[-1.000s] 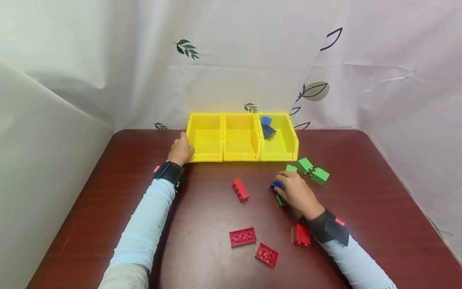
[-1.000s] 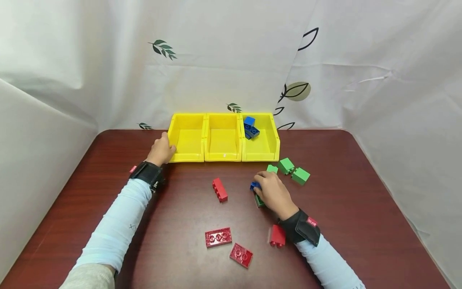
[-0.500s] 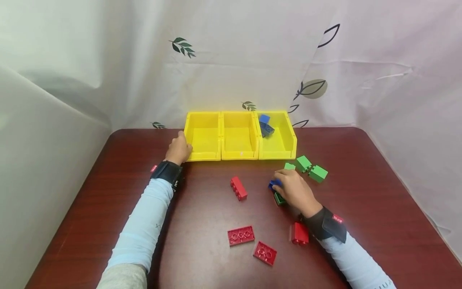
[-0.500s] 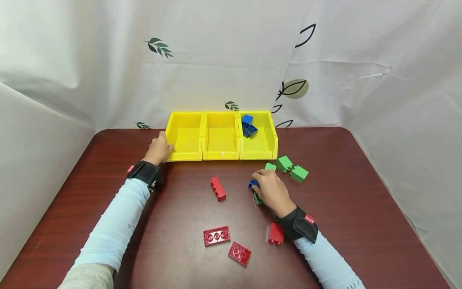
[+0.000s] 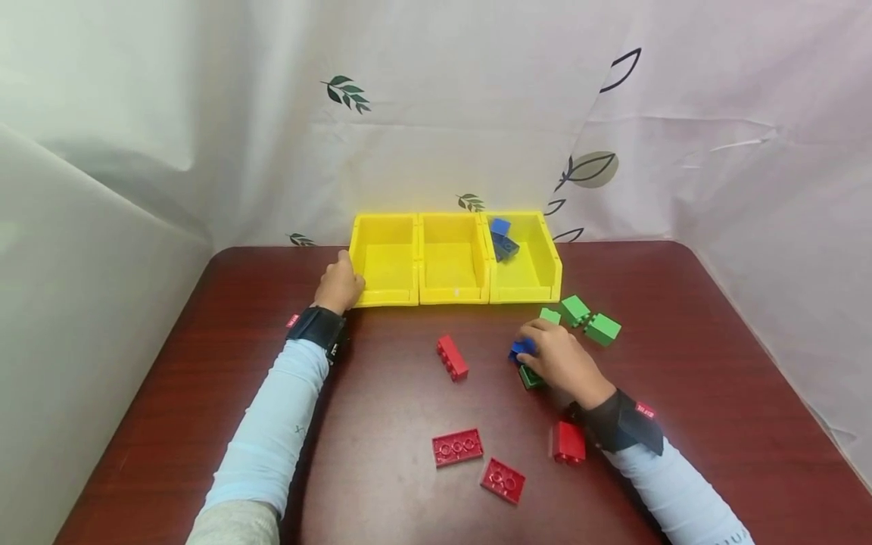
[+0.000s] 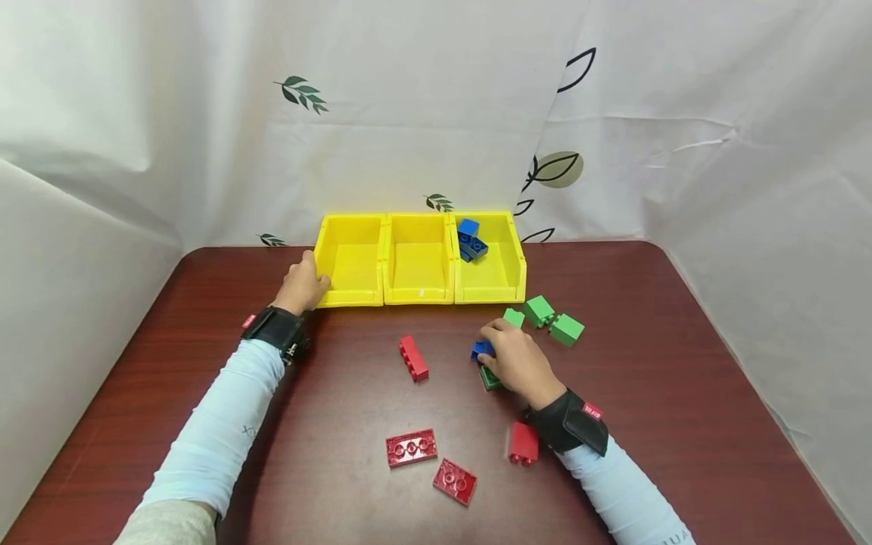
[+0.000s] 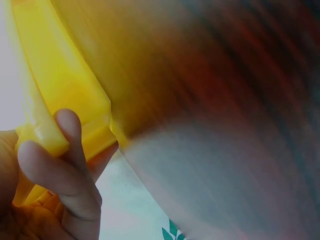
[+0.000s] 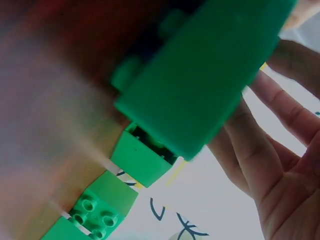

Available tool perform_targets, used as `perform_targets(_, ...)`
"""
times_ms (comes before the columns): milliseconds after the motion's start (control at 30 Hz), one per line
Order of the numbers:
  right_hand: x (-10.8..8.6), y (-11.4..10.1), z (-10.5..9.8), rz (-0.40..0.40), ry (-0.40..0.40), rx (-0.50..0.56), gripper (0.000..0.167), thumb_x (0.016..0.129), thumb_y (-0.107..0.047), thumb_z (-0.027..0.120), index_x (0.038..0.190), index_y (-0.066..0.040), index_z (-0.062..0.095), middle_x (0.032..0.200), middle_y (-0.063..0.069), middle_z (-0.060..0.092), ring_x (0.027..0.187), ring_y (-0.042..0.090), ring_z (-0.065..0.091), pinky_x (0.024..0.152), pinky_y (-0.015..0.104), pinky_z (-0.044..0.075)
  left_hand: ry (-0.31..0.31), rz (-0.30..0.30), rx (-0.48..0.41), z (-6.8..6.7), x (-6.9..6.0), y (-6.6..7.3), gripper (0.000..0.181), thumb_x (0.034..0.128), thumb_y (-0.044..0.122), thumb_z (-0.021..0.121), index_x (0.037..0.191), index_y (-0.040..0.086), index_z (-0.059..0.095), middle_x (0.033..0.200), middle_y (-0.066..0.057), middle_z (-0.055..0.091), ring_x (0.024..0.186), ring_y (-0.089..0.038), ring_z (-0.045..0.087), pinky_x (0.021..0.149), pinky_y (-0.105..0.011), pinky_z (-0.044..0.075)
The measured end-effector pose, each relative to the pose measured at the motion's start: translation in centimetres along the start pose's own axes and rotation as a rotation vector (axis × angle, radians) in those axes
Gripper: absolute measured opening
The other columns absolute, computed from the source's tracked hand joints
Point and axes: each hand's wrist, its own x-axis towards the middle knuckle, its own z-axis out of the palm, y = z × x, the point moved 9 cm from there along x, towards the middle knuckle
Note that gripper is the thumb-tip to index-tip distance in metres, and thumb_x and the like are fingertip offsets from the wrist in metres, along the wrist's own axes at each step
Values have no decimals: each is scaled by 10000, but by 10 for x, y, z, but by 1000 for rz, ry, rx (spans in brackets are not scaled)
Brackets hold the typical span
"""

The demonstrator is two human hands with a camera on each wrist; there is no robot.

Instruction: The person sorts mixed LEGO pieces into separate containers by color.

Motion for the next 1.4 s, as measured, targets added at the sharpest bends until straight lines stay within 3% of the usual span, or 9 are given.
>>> perform_targets(100, 6, -2, -13, -18, 17, 39, 319, 768, -89, 818, 1042, 14, 690, 1013, 187, 666, 820, 281, 673, 713, 402, 582, 0, 2, 3, 1, 0, 0, 482, 983, 126, 499, 1399, 3, 289, 1128, -228, 526, 970, -376, 559, 953, -489, 487)
perform_targets(233, 25, -4, -40, -27, 84, 65, 303, 771, -75, 815, 1025, 23, 684, 1031, 214, 663, 855, 319, 662, 728, 436, 578, 4, -5, -2, 0, 1, -1, 488, 984, 127, 505, 1404, 11, 285, 1125, -224, 524, 970, -376, 557, 957, -490, 486)
perform_targets(333, 47, 2, -55, 20, 92, 65, 290, 799, -84, 793, 1040, 33, 683, 1067, 225, 658, 938, 354, 630, 790, 468, 558, 2, -4, -2, 0, 1, 0, 491, 983, 125, 502, 1408, 9, 284, 1120, -223, 524, 968, -377, 557, 952, -489, 485)
perform_targets(433, 72, 14, -59, 99, 33, 40, 296, 836, -109, 762, 1081, 35, 679, 1090, 225, 654, 985, 369, 604, 849, 487, 524, -6, -7, 2, 1, 0, 1, 487, 987, 129, 500, 1407, 14, 284, 1117, -219, 524, 968, -377, 559, 951, -487, 486)
perform_targets(667, 123, 40, -40, 209, -157, -7, 305, 857, -117, 732, 1118, 27, 666, 1155, 237, 630, 1014, 368, 567, 868, 489, 500, -12, -10, 6, 1, 1, 2, 486, 991, 130, 494, 1411, 14, 281, 1105, -212, 521, 965, -370, 557, 949, -478, 484)
perform_targets(833, 150, 52, -17, 238, -268, -42, 343, 835, -114, 754, 1125, 41, 657, 1136, 219, 654, 1032, 342, 566, 937, 464, 484, -16, -19, -1, 0, -2, 1, 483, 993, 130, 501, 1409, 20, 282, 1116, -207, 514, 972, -368, 553, 968, -473, 482)
perform_targets(1033, 159, 61, 5, 208, -344, -104, 329, 819, -153, 775, 1062, 37, 660, 1079, 213, 657, 993, 337, 574, 894, 442, 476, -11, -23, -3, 1, -2, 1, 481, 997, 137, 510, 1407, 34, 282, 1126, -201, 510, 978, -365, 552, 978, -476, 482)
perform_targets(1233, 162, 68, 15, 218, -351, -84, 335, 793, -162, 798, 1014, 1, 607, 972, 170, 630, 891, 301, 554, 797, 396, 475, -1, -23, 0, 1, -2, 2, 490, 998, 146, 514, 1413, 35, 280, 1130, -198, 519, 979, -364, 561, 992, -473, 482)
perform_targets(1400, 163, 70, 15, 227, -350, -62, 349, 779, -152, 806, 1025, -3, 609, 992, 173, 632, 898, 305, 547, 808, 403, 473, 2, -24, 7, 1, -1, 2, 480, 998, 147, 512, 1405, 32, 284, 1121, -200, 519, 977, -363, 563, 990, -475, 484)
